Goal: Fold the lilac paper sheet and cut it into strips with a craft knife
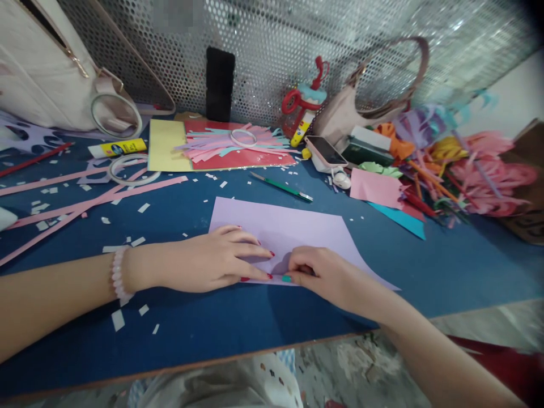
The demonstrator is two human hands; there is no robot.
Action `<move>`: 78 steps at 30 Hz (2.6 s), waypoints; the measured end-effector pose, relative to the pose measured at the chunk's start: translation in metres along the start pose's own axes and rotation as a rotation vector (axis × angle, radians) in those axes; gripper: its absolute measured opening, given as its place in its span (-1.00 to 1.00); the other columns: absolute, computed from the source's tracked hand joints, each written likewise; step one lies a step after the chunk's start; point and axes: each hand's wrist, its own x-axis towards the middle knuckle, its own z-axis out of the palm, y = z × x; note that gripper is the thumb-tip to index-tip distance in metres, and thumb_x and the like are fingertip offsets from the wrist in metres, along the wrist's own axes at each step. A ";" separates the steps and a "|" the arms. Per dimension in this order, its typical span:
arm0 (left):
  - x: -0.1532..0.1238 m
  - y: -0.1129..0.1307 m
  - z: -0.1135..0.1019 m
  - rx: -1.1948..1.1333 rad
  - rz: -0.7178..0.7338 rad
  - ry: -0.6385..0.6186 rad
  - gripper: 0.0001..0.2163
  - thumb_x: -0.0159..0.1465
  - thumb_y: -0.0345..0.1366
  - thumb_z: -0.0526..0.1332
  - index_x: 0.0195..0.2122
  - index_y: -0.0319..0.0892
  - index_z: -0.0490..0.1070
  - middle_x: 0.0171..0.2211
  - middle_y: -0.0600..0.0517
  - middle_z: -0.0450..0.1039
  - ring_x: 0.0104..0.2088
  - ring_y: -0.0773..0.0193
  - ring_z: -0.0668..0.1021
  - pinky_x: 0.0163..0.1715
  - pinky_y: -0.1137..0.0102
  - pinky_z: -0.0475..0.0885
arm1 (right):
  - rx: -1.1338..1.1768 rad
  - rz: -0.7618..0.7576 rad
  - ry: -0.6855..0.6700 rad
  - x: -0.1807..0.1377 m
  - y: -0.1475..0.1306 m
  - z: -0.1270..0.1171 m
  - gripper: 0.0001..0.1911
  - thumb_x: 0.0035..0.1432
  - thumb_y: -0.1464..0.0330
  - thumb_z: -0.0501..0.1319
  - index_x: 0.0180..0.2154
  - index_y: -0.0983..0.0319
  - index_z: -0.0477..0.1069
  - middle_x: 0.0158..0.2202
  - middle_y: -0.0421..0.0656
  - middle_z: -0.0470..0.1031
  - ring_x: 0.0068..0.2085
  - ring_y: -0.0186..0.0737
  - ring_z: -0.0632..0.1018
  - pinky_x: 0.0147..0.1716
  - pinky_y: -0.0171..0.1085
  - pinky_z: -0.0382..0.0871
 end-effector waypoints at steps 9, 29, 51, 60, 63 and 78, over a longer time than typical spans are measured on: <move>0.000 0.001 -0.003 0.019 0.015 -0.026 -0.62 0.40 -0.39 -0.01 0.21 0.01 0.29 0.26 -0.03 0.22 0.22 -0.02 0.26 0.18 0.04 0.09 | 0.144 0.044 0.043 -0.003 0.003 0.004 -0.86 0.13 0.40 0.13 -0.45 0.22 0.42 -0.49 -0.24 0.41 -0.46 -0.33 0.37 -0.43 -0.31 0.19; -0.001 0.001 -0.001 0.019 0.021 -0.018 -0.65 0.42 -0.33 -0.02 0.19 0.02 0.31 0.25 -0.01 0.24 0.25 0.03 0.22 0.22 0.04 0.07 | -0.349 -0.263 0.351 -0.019 -0.014 0.022 -0.87 0.21 0.52 0.15 -0.30 0.24 0.45 -0.31 -0.12 0.47 -0.26 -0.14 0.47 -0.25 -0.15 0.34; -0.018 -0.005 -0.010 -0.084 0.062 -0.081 -0.54 0.39 -0.18 0.09 0.31 0.03 0.12 0.33 0.05 0.06 0.35 0.13 0.07 0.33 0.15 -0.19 | -0.467 -0.391 0.582 -0.043 -0.009 0.052 -0.73 0.30 0.38 0.07 -0.10 0.27 0.51 -0.09 -0.05 0.57 -0.10 -0.12 0.53 -0.13 -0.12 0.41; -0.016 -0.006 -0.013 -0.071 0.071 -0.122 -0.49 0.35 -0.09 0.13 0.30 -0.01 0.13 0.33 0.01 0.05 0.35 0.07 0.06 0.32 0.08 -0.23 | -0.532 -0.398 0.606 -0.043 -0.015 0.053 -0.72 0.32 0.35 0.05 -0.14 0.27 0.51 -0.10 -0.06 0.57 -0.08 -0.13 0.52 -0.08 -0.10 0.33; -0.015 -0.006 -0.012 -0.078 0.077 -0.107 -0.46 0.33 -0.08 0.16 0.30 -0.05 0.13 0.32 -0.05 0.08 0.34 0.04 0.08 0.31 0.06 -0.21 | -0.493 -0.424 0.598 -0.039 -0.030 0.052 -0.72 0.32 0.32 0.05 -0.16 0.24 0.52 -0.14 -0.05 0.55 -0.13 -0.14 0.49 -0.11 -0.12 0.32; -0.013 -0.005 -0.013 -0.123 0.093 -0.046 -0.45 0.25 -0.16 0.27 0.25 -0.09 0.22 0.26 -0.09 0.21 0.31 -0.01 0.16 0.30 0.03 -0.10 | -0.436 -0.322 0.520 -0.024 -0.056 0.070 -0.59 0.32 0.17 0.00 -0.02 0.24 0.46 0.06 0.07 0.39 0.00 0.02 0.37 -0.10 -0.05 0.25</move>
